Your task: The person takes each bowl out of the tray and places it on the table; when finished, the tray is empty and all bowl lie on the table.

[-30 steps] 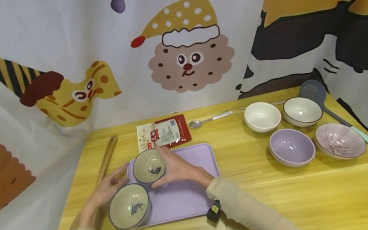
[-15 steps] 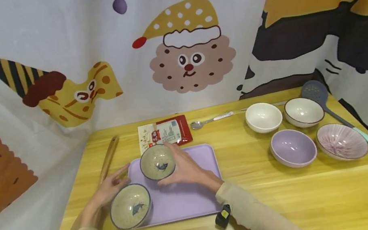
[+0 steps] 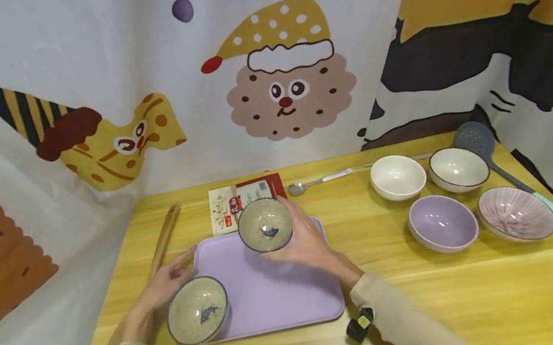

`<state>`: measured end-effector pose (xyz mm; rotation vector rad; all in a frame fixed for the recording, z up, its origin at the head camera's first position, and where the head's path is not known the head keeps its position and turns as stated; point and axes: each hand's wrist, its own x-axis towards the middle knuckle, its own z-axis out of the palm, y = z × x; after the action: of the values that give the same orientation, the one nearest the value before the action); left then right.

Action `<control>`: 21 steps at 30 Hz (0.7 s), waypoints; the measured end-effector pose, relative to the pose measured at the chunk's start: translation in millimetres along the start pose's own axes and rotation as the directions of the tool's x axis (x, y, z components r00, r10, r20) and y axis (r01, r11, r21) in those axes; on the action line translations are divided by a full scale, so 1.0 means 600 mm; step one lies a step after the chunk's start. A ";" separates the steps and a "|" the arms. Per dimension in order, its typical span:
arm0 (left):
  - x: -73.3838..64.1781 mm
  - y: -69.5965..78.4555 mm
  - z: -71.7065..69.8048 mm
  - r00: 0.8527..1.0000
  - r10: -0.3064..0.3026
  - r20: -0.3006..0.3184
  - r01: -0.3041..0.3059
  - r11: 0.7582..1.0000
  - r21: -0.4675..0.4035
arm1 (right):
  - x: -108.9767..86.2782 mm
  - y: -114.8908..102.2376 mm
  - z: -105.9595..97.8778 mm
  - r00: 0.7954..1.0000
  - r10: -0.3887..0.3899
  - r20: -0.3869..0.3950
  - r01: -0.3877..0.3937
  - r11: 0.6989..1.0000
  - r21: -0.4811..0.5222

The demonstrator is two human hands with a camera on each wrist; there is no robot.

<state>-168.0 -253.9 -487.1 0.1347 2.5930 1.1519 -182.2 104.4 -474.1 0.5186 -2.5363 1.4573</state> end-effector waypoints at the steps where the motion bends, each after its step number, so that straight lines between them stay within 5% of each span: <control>1: 0.000 -0.001 0.000 1.000 -0.004 -0.001 0.004 1.000 -0.001 | -0.001 0.004 -0.006 1.000 -0.003 -0.013 0.003 1.000 0.012; 7: 0.003 -0.004 0.001 1.000 0.009 0.004 -0.009 1.000 -0.005 | -0.007 0.018 -0.046 0.995 -0.001 -0.100 0.004 1.000 0.029; 21: 0.006 -0.005 -0.001 1.000 0.012 0.002 -0.012 1.000 -0.001 | -0.016 0.058 -0.115 0.961 0.120 -0.247 -0.139 0.988 -0.062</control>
<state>-171.4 -255.9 -490.0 0.1518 2.5934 1.1564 -188.3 181.9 -469.9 0.1515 -2.4583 1.3596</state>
